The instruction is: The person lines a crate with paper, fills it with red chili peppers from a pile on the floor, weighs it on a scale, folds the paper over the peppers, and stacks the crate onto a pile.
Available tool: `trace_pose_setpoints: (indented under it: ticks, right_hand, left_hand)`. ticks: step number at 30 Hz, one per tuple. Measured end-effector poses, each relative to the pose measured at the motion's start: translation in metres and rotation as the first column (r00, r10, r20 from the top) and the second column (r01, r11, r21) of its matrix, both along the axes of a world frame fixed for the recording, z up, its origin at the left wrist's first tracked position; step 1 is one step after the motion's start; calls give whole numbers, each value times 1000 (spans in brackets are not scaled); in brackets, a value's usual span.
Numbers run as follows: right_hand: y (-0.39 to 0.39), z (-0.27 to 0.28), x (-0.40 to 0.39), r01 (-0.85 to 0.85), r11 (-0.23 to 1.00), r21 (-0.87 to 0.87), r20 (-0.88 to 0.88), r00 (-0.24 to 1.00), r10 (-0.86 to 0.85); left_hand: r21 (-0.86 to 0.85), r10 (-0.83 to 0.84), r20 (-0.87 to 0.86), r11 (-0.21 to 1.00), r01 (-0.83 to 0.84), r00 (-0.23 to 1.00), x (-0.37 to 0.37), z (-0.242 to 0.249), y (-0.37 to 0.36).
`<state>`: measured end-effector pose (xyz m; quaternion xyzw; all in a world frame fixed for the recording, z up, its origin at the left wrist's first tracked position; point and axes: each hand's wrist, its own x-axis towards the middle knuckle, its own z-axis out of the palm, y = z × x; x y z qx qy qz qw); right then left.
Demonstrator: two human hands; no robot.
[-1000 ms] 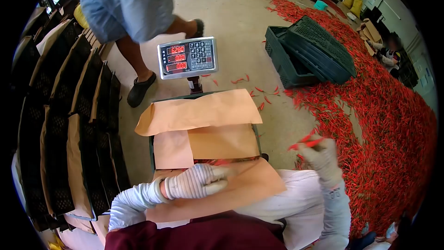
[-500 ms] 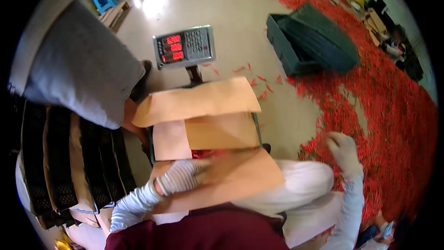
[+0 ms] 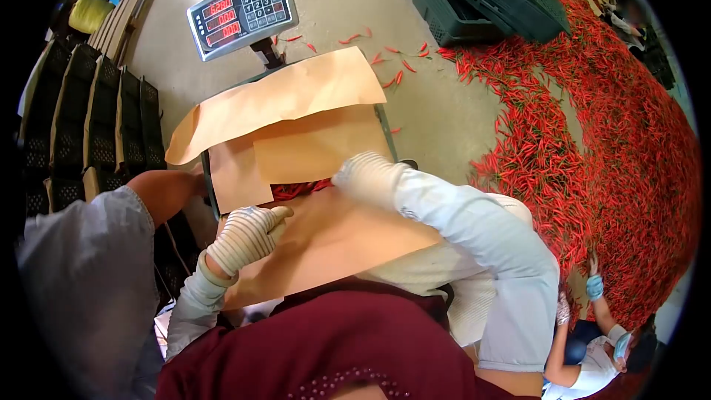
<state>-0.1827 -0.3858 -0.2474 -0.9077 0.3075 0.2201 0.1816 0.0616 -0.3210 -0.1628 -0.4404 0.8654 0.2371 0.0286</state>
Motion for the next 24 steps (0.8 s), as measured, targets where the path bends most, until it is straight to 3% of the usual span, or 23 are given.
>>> trace_pose_setpoints:
  ticks: [2, 4, 6, 8, 9, 10, 12, 16, 18, 20, 22, 24]
  right_hand:
    - [1, -11, 22, 1, 999, 33, -3, 1000, -1]
    - [15, 3, 39, 269, 960, -83, -12, 963, -270]
    - [8, -11, 46, 305, 952, -12, 53, 951, -304]
    - [1, -22, 51, 306, 951, -38, -45, 950, -308]
    - [-1, -23, 51, 303, 952, -43, -50, 951, -305]
    - [-2, -24, 51, 266, 961, -77, -74, 960, -272]
    - [-1, -18, 51, 213, 971, -112, -101, 969, -225]
    - [10, 35, 31, 225, 967, -119, -40, 972, -231]
    - [15, 50, 18, 225, 962, -155, -16, 973, -230]
    - [20, 55, 3, 273, 951, -144, 179, 953, -246]
    - [27, 62, -7, 299, 951, -81, 206, 938, -278]
    - [29, 73, -17, 321, 946, -39, 313, 903, -293]
  left_hand:
    - [3, 27, -63, 1000, -27, 998, 5, -4, 5]
    - [15, 61, -189, 998, -59, 980, 12, -8, 10]
    - [50, 79, -172, 996, -71, 982, 13, 2, 9]
    - [229, 278, -270, 949, -219, 922, 12, 16, 6]
    - [209, 404, -270, 911, -356, 874, 10, 5, 12]
    - [210, 405, -275, 911, -356, 872, 11, -3, 15]
    - [84, 200, -322, 980, -183, 925, 12, -5, 17]
    - [237, 210, -287, 961, -143, 935, 22, 39, 7]
    - [238, 213, -355, 962, -132, 910, 28, 39, 6]
    - [306, 226, -268, 942, -140, 937, 30, 47, 3]
    - [266, 211, -316, 956, -127, 925, 33, 34, 7]
    - [177, 62, -415, 984, 14, 908, 37, 27, 5]
